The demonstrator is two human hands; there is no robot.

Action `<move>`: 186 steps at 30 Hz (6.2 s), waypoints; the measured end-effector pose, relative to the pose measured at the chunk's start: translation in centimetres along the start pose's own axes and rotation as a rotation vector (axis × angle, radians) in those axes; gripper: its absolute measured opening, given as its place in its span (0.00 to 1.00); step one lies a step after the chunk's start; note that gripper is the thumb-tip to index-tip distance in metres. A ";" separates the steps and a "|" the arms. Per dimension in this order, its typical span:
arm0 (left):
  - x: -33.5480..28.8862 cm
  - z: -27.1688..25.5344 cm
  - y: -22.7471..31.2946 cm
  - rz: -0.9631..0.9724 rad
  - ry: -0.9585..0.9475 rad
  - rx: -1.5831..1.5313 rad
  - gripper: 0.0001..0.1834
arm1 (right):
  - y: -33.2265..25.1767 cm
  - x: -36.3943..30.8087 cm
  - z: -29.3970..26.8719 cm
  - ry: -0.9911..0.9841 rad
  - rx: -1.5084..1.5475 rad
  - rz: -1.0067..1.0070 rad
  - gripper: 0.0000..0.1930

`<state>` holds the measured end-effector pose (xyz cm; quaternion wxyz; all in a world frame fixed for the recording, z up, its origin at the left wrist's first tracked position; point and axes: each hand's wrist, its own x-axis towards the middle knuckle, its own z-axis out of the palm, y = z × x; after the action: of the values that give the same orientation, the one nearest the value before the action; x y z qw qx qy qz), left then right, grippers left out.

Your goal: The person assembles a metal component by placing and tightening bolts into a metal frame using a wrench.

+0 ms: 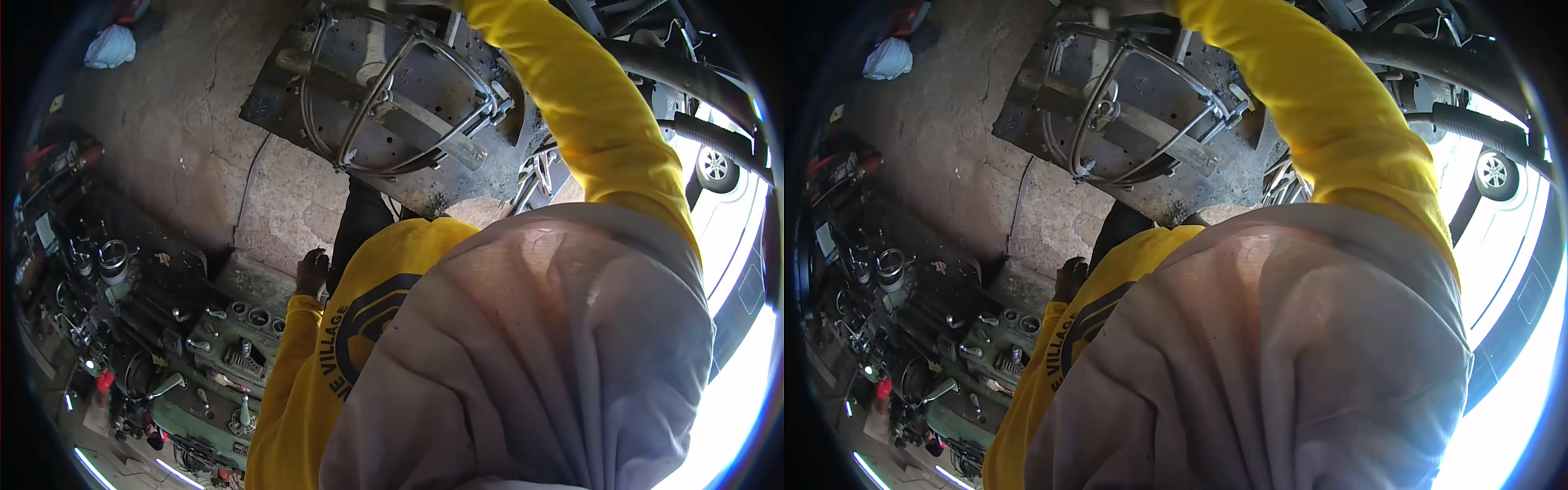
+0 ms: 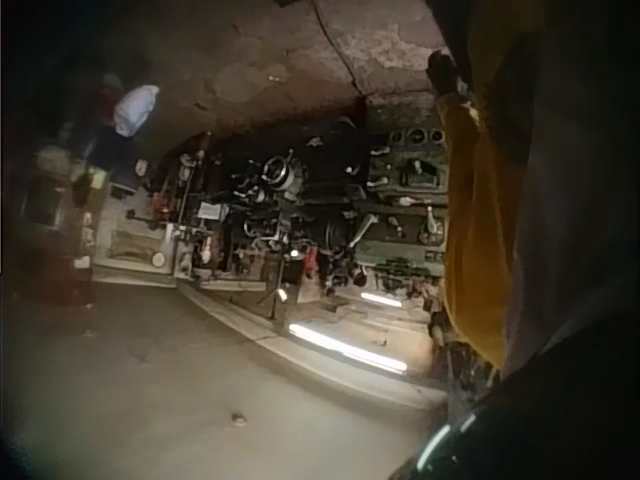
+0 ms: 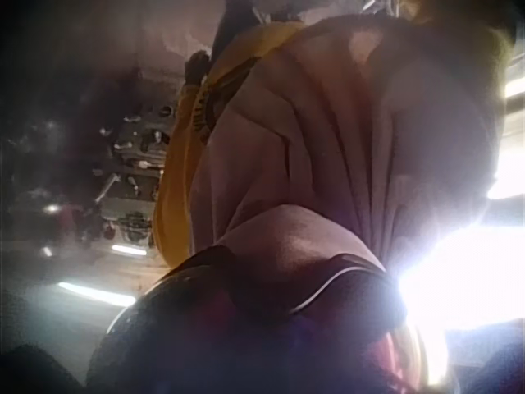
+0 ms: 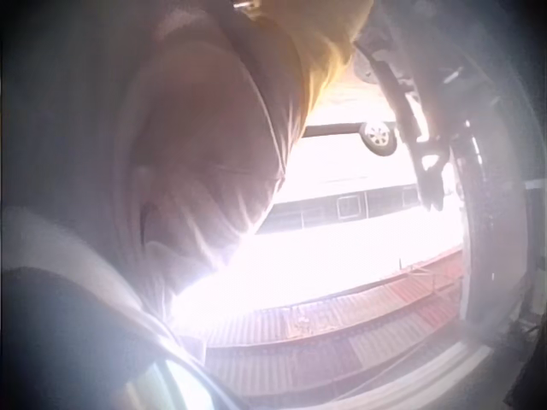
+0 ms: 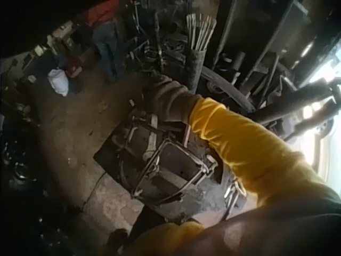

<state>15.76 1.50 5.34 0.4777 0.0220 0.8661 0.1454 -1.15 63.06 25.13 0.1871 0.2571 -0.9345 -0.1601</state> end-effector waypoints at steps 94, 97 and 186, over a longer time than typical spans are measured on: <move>-1.4 11.9 -7.6 -0.040 -0.063 0.144 0.28 | -3.7 -13.1 -6.2 -0.109 0.814 0.461 0.15; -0.6 11.9 -9.3 0.124 -0.023 0.031 0.28 | -3.6 -13.5 -6.7 -0.232 1.004 0.666 0.14; 2.0 8.8 -7.7 0.063 -0.100 0.179 0.31 | -5.5 -11.0 -8.3 -0.312 0.025 0.419 0.14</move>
<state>22.80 -3.47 -2.79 0.5115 0.0988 0.8497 0.0812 13.50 62.82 27.29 0.0667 0.0322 -0.9868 -0.1441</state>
